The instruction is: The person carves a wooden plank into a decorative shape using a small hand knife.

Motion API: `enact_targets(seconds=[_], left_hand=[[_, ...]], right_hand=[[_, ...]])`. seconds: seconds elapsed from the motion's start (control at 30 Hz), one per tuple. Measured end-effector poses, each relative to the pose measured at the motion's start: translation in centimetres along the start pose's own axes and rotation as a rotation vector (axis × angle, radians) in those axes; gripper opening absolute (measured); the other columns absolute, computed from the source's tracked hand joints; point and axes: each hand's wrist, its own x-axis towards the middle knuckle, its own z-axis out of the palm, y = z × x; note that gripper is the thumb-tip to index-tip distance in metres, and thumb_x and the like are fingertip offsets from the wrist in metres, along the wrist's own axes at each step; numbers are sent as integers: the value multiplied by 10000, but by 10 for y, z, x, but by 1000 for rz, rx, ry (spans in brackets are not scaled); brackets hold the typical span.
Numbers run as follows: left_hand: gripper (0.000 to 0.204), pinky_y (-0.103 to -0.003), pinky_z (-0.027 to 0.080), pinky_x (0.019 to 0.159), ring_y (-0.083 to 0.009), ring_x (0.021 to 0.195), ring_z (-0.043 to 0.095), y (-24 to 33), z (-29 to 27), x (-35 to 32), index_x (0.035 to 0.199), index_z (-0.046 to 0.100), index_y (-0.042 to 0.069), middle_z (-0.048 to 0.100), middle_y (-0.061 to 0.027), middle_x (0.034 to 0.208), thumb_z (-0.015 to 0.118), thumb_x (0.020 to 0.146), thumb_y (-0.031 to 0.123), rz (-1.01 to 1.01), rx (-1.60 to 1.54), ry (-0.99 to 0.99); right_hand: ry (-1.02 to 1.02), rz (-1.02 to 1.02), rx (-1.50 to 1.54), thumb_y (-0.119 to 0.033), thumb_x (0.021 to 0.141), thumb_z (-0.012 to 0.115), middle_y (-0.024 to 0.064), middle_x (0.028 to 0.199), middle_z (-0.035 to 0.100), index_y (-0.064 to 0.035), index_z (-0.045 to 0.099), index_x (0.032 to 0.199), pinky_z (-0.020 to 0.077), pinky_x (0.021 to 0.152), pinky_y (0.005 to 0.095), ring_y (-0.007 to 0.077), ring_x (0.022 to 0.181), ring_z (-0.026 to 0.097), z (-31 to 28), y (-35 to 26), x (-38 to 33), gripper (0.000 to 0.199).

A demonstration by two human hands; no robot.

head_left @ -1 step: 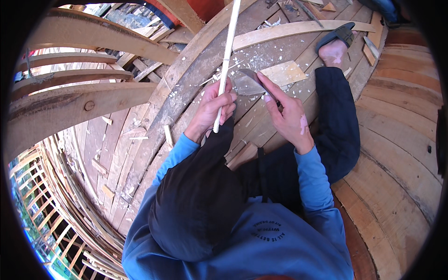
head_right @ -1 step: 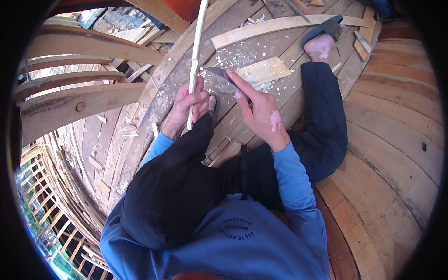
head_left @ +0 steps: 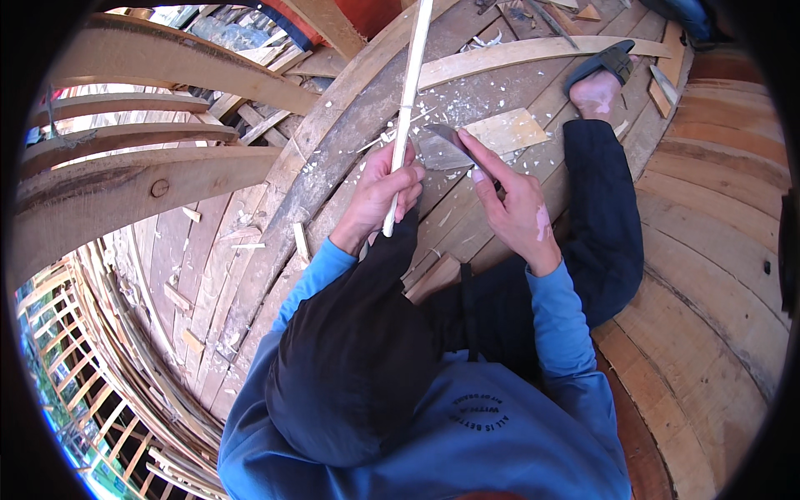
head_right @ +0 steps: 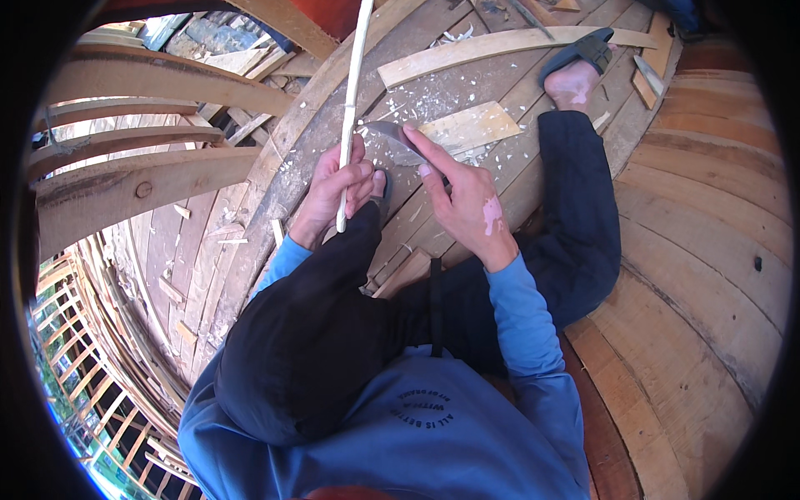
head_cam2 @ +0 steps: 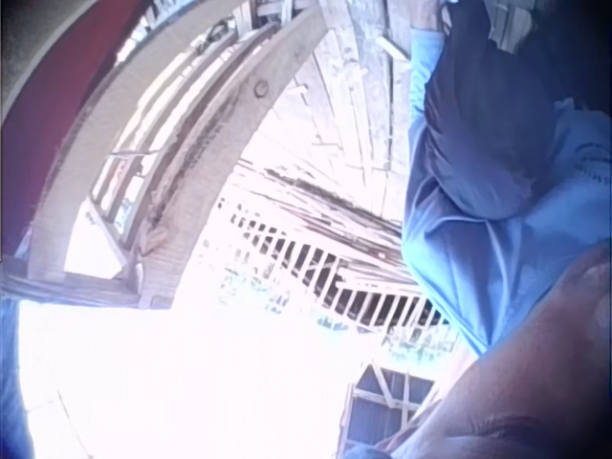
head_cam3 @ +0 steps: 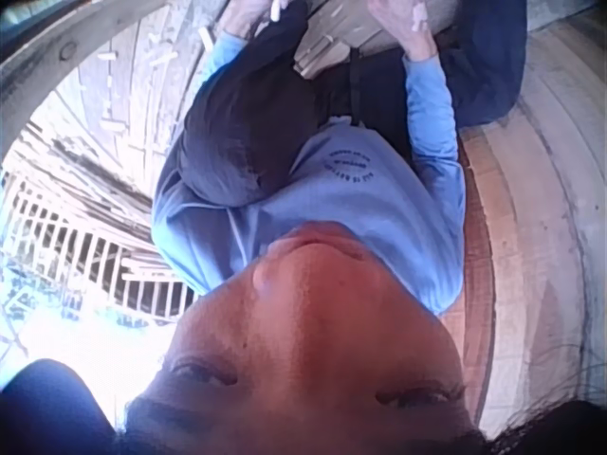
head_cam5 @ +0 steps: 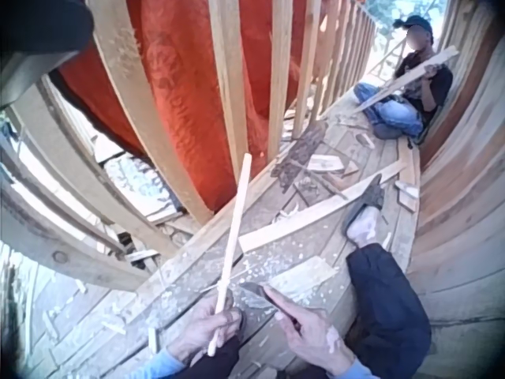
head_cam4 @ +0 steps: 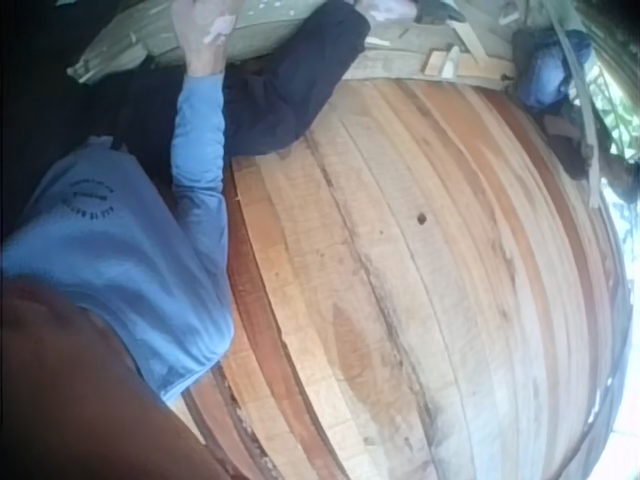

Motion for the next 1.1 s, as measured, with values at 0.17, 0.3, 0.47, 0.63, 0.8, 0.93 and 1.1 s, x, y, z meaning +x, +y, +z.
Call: enact_targets(seconds=[0.17, 0.3, 0.47, 0.63, 0.8, 0.93, 1.1], left_hand=[[330, -230, 422, 388, -85, 433, 536, 1, 3, 1, 1222, 520, -11, 616, -24, 760, 667, 927, 5, 55, 337, 118], [468, -229, 437, 394, -81, 452, 571, 8, 17, 2, 1347, 490, -24, 647, -30, 757, 718, 939, 10, 65, 424, 177], [563, -241, 448, 390, -76, 466, 582, 4, 18, 5, 1390, 488, -13, 660, -17, 772, 801, 933, 89, 47, 443, 242], [590, -288, 475, 437, -132, 521, 645, 7, 16, 5, 1397, 492, -13, 692, -63, 784, 817, 925, 131, 93, 648, 313], [525, -447, 555, 656, -368, 760, 742, -7, -3, 11, 1315, 503, -39, 732, -216, 873, 781, 943, 205, 414, 1042, 403], [435, -497, 549, 720, -481, 861, 725, 9, 13, 5, 1245, 487, -37, 715, -284, 903, 730, 965, 193, 291, 1075, 427], [387, -507, 542, 717, -496, 862, 715, 12, 13, 2, 1278, 471, -13, 708, -294, 913, 674, 982, 131, 286, 1151, 450]], right_hand=[[4, -7, 15, -47, 1023, 570, 186, 1401, 649, -192, 581, 1498, 545, 1022, 388, 373, 1287, 624, -1, -1, -2, 497], [-2, -31, 10, -50, 1029, 564, 189, 1418, 639, -179, 585, 1494, 532, 1039, 380, 375, 1313, 604, -4, 6, -2, 483], [-20, -12, 3, -48, 1028, 564, 188, 1429, 633, -169, 566, 1510, 528, 1043, 386, 374, 1326, 593, -7, 8, -4, 497], [-33, 65, -44, -54, 1047, 544, 124, 1463, 646, -140, 546, 1532, 531, 949, 303, 183, 1099, 705, -7, 13, -7, 493], [-36, 104, -62, -52, 1035, 558, 112, 1395, 693, -181, 545, 1536, 541, 772, 303, 132, 786, 653, -6, 11, -6, 518], [-25, 81, -101, -44, 1004, 576, 213, 1268, 700, -228, 551, 1526, 568, 798, 404, 358, 910, 697, -2, 7, -2, 554], [-68, 129, -124, -56, 983, 563, 288, 970, 696, -232, 538, 1529, 545, 756, 490, 463, 853, 695, 7, -16, 9, 575]])
